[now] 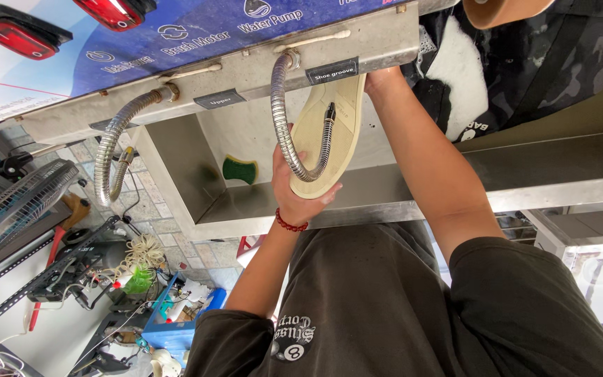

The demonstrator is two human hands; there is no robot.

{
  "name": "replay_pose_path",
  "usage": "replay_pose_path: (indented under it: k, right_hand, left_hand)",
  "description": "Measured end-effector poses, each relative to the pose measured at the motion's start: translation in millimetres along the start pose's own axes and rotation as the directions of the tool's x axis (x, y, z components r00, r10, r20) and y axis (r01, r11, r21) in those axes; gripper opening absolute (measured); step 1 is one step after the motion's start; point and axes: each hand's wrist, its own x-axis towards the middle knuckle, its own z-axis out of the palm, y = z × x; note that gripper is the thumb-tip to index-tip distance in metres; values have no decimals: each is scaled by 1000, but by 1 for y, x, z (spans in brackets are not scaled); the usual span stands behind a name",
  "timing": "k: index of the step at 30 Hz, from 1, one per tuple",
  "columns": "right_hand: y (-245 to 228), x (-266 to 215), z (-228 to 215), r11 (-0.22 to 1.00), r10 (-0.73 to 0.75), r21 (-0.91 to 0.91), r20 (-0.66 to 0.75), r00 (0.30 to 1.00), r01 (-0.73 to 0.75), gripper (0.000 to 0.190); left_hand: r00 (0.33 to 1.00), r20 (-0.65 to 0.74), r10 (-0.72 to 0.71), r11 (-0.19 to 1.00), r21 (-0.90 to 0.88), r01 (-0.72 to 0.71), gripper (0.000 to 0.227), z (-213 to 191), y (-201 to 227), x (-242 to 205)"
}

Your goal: The person washes the soles and uppers of different shoes at a specialized washing station, scrubbing them with a sponge and soapy water before rinsing them.

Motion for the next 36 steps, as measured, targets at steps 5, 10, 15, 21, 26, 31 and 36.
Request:
replay_pose_path:
  k: [5,10,15,21,26,31,36]
  right_hand:
    - [-2,-20,8,998,-53,-48,-25,998,52,58]
    - [-3,-40,21,931,-160,-347,-102,982,116,50]
    - [-1,-54,25,923,-223,-345,-118,968,170,51]
    - [9,-44,24,952,-176,-281,-192,966,118,50]
    - [30,-31,25,942,-142,-327,-178,974,77,45]
    - [31,-46,39,960,-169,-258,-233,958,107,44]
    - [-9,-86,66,974,-225,-34,-248,942,223,44]
  left_hand:
    - [998,24,54,997,-57,-53,70,-8,5,8]
    - [994,51,92,996,19,-93,64,-15,13,-1]
    - [986,60,156,986,44,-158,59,-10,20,-15]
    - [993,44,106,989,99,-110,62,-7,26,-23]
    - [997,-16,79,995,60,-78,61,-8,33,-17]
    - [991,-25,133,990,41,-131,59,-22,27,-20]
    - [982,157,-109,993,52,102,97,-41,4,-39]
